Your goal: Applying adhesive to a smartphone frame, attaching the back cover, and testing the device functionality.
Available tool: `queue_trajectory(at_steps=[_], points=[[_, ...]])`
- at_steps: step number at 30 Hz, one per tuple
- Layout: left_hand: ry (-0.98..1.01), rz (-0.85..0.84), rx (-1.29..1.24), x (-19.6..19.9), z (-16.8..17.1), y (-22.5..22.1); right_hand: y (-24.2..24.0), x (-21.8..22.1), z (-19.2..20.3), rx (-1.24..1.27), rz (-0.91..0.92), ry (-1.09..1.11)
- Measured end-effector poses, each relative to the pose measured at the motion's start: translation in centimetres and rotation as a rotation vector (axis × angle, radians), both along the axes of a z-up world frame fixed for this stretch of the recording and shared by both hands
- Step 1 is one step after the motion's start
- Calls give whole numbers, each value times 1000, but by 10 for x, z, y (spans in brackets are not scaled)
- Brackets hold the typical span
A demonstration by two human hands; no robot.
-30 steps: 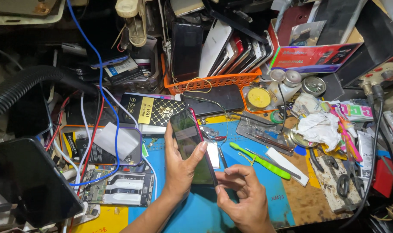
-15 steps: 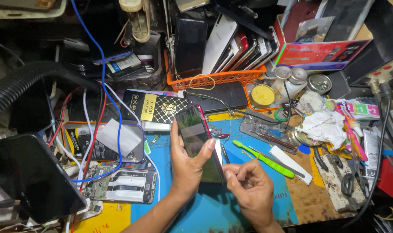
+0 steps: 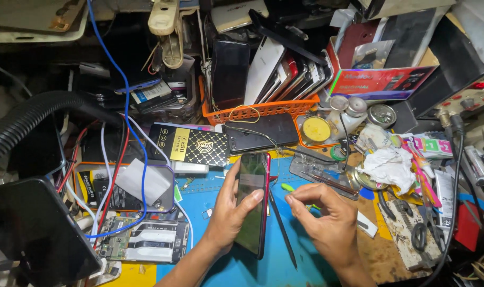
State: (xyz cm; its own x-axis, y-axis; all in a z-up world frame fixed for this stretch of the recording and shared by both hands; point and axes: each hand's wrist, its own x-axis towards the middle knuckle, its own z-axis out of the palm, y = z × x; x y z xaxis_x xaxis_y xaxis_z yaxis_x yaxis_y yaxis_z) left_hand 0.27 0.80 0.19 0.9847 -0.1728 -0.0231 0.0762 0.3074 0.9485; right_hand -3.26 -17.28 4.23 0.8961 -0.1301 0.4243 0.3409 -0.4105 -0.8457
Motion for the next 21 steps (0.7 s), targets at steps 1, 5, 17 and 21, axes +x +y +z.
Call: queue_trajectory(at_steps=[1, 5, 17, 21], points=[[19, -41, 35, 0, -3, 1, -2, 2, 6, -140, 13, -86], [97, -130, 53, 0, -2, 1, -11, 6, 14, -341, 7, -174], [156, -342, 111, 1, -4, 1, -31, 4, 15, -457, 202, -302], [148, -339, 94, 2, -4, 1, -42, 2, 0, -545, 228, -290]])
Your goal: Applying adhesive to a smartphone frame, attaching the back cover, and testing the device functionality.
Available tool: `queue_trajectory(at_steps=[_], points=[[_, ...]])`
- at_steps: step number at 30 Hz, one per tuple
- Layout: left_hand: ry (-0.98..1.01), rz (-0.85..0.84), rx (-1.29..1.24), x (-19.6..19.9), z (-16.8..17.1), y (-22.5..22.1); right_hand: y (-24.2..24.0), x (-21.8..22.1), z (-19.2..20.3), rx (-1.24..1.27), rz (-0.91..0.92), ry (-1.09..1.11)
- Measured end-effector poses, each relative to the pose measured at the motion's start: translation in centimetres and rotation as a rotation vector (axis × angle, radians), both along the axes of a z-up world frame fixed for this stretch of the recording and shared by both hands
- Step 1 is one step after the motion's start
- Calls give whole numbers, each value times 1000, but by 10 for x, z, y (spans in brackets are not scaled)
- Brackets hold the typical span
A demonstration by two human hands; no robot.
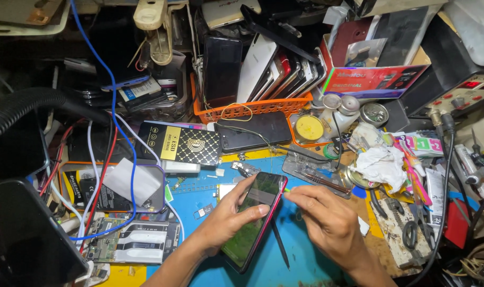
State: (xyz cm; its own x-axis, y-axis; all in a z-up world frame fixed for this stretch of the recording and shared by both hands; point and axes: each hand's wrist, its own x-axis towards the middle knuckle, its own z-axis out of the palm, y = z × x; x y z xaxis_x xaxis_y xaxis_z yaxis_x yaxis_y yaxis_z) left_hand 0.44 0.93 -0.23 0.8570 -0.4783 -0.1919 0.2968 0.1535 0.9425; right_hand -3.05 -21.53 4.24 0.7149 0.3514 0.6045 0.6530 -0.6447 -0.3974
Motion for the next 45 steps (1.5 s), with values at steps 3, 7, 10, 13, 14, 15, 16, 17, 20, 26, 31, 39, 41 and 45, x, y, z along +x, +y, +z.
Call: queue_trajectory(at_steps=[3, 7, 10, 13, 14, 15, 16, 17, 20, 26, 31, 39, 41, 45], points=[[25, -20, 3, 0, 0, 0, 4, 1, 8, -51, 46, -57], [38, -118, -72, -1, 6, 1, 1, 6, 12, -184, 138, -176], [32, -141, -56, -1, 3, 1, -4, 9, 7, -218, 159, -171], [15, -199, -92, -2, 10, 2, -1, 13, 13, -160, 225, -153], [16, -199, -93, -2, 11, 3, 0, 14, 12, -160, 226, -152], [18, -207, -94, -2, 12, 3, 0, 14, 11, -130, 242, -141], [20, -215, -95, -2, 12, 3, 0, 15, 10, -99, 257, -131], [21, -213, -96, -2, 13, 3, 0, 14, 10, -99, 258, -130], [113, -206, -91, -3, 15, 4, 0, 14, 9, -82, 270, -97], [87, -223, -123, -4, 20, 4, -1, 13, 12, -148, 283, -84], [154, -192, -101, -4, 18, 4, 0, 9, 7, -116, 263, -120], [188, -178, -93, -7, 18, 4, 0, 5, 1, -105, 291, -112], [198, -176, -88, -8, 18, 4, -1, 3, 0, -110, 289, -103], [184, -188, -118, -8, 13, 3, -2, -2, -3, -121, 294, -89]])
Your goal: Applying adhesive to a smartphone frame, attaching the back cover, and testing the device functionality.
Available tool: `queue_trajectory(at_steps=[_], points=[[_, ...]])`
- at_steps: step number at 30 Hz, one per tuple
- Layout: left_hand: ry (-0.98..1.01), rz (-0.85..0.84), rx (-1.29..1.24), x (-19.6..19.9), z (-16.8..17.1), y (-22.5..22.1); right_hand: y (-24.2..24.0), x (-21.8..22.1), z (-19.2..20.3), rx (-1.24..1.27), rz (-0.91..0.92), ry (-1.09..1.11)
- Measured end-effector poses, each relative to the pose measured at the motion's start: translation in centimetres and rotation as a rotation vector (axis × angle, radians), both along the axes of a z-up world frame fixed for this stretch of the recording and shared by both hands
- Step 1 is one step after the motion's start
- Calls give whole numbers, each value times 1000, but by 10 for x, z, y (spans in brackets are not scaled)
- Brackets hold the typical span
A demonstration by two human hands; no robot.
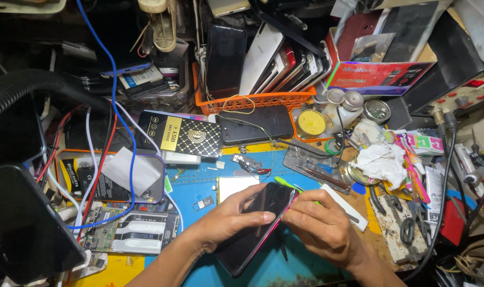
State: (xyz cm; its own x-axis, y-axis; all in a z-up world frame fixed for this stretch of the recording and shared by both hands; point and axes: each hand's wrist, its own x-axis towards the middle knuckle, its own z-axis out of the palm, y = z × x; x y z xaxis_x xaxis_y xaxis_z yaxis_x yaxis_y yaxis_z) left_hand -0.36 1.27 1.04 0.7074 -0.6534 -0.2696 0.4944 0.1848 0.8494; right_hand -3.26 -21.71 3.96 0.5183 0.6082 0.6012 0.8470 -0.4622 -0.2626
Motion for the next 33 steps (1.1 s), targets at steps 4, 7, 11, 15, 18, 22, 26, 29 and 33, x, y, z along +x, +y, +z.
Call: queue_trajectory(at_steps=[4, 7, 11, 15, 18, 22, 26, 29, 33], points=[[-17, 7, -21, -1, 4, -1, -1, -4, -2, 0, 21, 24], [-57, 17, 3, -1, -1, -2, 14, -8, 11, -33, 28, -48], [-107, 16, 28, -2, 4, -3, 29, -18, 15, -50, 57, -130], [-244, 30, 55, -2, 11, 2, 23, -11, 22, -93, 22, -190], [-330, 18, 95, -1, 10, 1, -2, 5, 17, -162, -42, -235], [-405, 71, 178, -2, 5, -2, -16, 13, 11, -187, -77, -242], [-447, 121, 246, -2, 1, -3, -14, 22, 6, -141, -45, -258], [-495, 175, 285, -2, 1, -5, -13, 24, -1, -51, -15, -202], [-540, 241, 265, 1, 2, -4, -7, 25, 2, 12, -10, -187]])
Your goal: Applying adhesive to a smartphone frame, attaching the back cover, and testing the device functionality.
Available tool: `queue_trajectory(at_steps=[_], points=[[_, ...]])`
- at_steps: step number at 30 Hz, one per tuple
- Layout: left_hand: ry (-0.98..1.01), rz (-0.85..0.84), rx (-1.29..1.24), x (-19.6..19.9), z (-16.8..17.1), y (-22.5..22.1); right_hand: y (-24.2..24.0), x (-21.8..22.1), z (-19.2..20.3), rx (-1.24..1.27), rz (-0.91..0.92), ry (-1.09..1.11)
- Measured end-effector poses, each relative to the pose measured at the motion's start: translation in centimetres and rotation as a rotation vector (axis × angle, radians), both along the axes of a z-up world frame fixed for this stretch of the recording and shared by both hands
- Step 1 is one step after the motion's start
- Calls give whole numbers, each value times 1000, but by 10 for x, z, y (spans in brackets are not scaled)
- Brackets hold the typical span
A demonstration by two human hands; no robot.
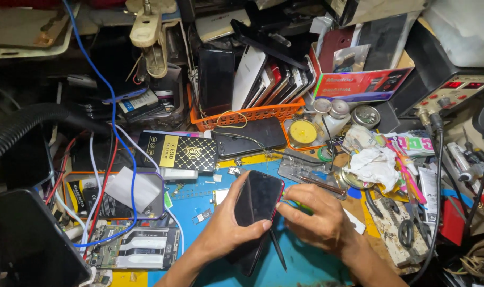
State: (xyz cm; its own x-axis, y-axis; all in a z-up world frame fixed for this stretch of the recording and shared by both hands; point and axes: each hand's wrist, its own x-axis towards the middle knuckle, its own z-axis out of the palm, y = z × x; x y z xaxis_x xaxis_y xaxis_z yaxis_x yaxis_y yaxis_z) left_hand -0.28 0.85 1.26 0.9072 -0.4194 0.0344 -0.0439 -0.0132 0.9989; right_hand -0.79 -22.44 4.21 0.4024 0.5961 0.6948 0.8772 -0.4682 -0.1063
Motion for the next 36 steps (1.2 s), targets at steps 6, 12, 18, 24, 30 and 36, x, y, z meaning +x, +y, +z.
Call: queue_trajectory(at_steps=[6, 12, 18, 24, 30, 36], points=[[-33, 52, 9, -4, 6, -3, 11, -8, -2, 278, -150, 268], [-104, 153, -4, -4, 3, -8, 29, -25, -21, 803, -234, 1146], [-100, 170, -13, -7, 14, -8, 45, -24, -9, 747, -283, 1027], [-285, 215, 158, -8, 20, -2, 48, -22, 2, 594, -311, 880], [-467, 284, 218, -2, 42, 8, 53, -24, 17, 490, -371, 803], [-523, 281, 247, 2, 58, 12, 60, -21, 18, 446, -338, 634]])
